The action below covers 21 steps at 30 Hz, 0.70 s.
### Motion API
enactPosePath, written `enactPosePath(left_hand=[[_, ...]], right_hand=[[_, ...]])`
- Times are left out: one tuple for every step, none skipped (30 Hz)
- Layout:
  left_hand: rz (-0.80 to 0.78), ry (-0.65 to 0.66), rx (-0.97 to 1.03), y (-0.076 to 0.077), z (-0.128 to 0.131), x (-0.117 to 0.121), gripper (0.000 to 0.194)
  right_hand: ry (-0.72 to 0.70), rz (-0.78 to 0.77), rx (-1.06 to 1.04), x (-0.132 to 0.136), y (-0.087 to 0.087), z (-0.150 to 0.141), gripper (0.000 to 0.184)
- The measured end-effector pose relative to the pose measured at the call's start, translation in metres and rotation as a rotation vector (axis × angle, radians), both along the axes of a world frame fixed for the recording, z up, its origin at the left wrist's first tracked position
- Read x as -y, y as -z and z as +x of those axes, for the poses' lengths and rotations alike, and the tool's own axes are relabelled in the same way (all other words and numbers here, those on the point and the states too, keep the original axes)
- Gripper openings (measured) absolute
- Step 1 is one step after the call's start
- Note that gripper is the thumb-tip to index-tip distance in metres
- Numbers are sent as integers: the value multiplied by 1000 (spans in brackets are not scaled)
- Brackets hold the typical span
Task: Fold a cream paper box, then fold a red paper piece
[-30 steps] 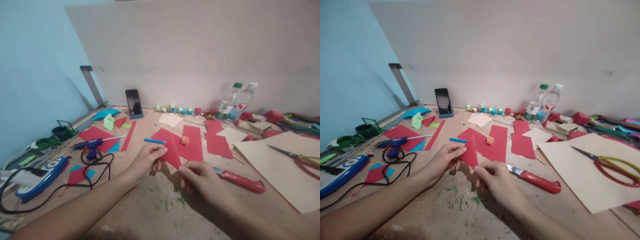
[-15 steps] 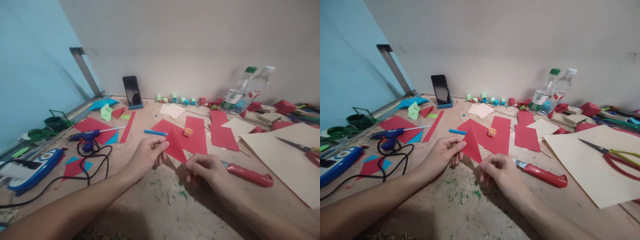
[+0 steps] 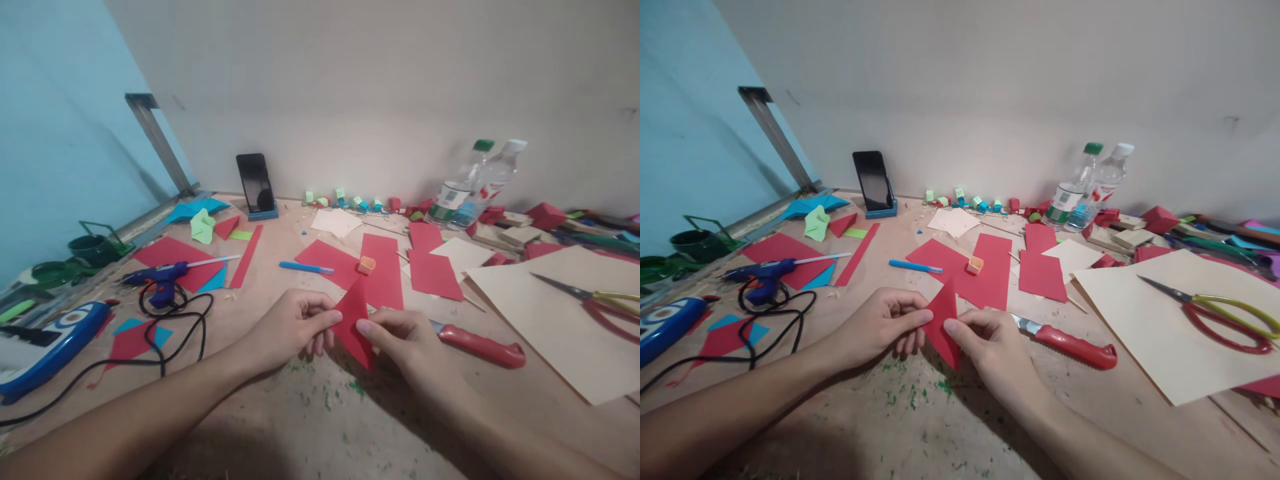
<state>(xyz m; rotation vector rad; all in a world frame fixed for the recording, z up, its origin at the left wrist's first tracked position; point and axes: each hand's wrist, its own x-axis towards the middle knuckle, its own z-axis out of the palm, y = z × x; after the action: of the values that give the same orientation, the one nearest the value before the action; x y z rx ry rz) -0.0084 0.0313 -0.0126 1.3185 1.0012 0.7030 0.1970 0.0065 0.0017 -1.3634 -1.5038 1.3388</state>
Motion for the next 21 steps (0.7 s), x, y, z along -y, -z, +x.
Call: enactPosePath(left_hand=[[4, 10, -4, 0, 0, 0, 33], [6, 22, -7, 0, -1, 0, 32], [8, 40, -9, -1, -1, 0, 31], [9, 58, -9, -2, -1, 1, 30], [5, 76, -5, -3, -2, 1, 29], [-3, 91, 1, -4, -3, 2, 28], [-11, 106, 9, -6, -3, 2, 28], [-16, 120, 13, -6, -4, 2, 29], [-15, 131, 12, -7, -4, 2, 31], [-14, 134, 8, -7, -4, 2, 32], [-13, 122, 4, -6, -4, 2, 33], [-13, 93, 3, -5, -3, 1, 33], [-18, 52, 5, -4, -2, 1, 33], [-22, 4, 10, -2, -2, 0, 33], [-24, -44, 16, -1, -1, -1, 33], [-19, -84, 21, 0, 0, -1, 34], [-9, -119, 28, 1, 0, -2, 35], [4, -146, 38, 1, 1, -2, 34], [17, -166, 51, 1, 1, -2, 34], [30, -174, 64, 1, 1, -2, 33], [38, -171, 78, 1, 1, -1, 32]], right_hand=[[-6, 8, -9, 0, 0, 0, 39], [-6, 11, -19, 1, 0, -1, 39], [-2, 10, -29, 1, 1, -1, 40], [3, 2, -40, 2, 2, -1, 42], [9, -12, -54, 2, 2, -1, 45], [16, -29, -72, 3, 3, -1, 47], [21, -47, -90, 2, 4, -1, 49], [27, -62, -106, 2, 5, -1, 49], [51, -66, -116, 1, 6, 0, 46], [93, -57, -120, 0, 6, 0, 42], [146, -37, -117, -1, 6, 0, 36], [204, -11, -109, -3, 6, 0, 35], [256, 11, -99, -4, 5, 0, 41], [291, 25, -88, -5, 4, 0, 48], [301, 28, -77, -6, 3, 0, 50], [282, 20, -67, -6, 3, 0, 49], [248, 6, -64, -6, 2, -1, 48], [202, -12, -69, -5, 3, -2, 48], [150, -27, -80, -4, 3, -3, 51], [104, -38, -93, -3, 5, -3, 56], [67, -43, -105, -2, 6, -4, 61]])
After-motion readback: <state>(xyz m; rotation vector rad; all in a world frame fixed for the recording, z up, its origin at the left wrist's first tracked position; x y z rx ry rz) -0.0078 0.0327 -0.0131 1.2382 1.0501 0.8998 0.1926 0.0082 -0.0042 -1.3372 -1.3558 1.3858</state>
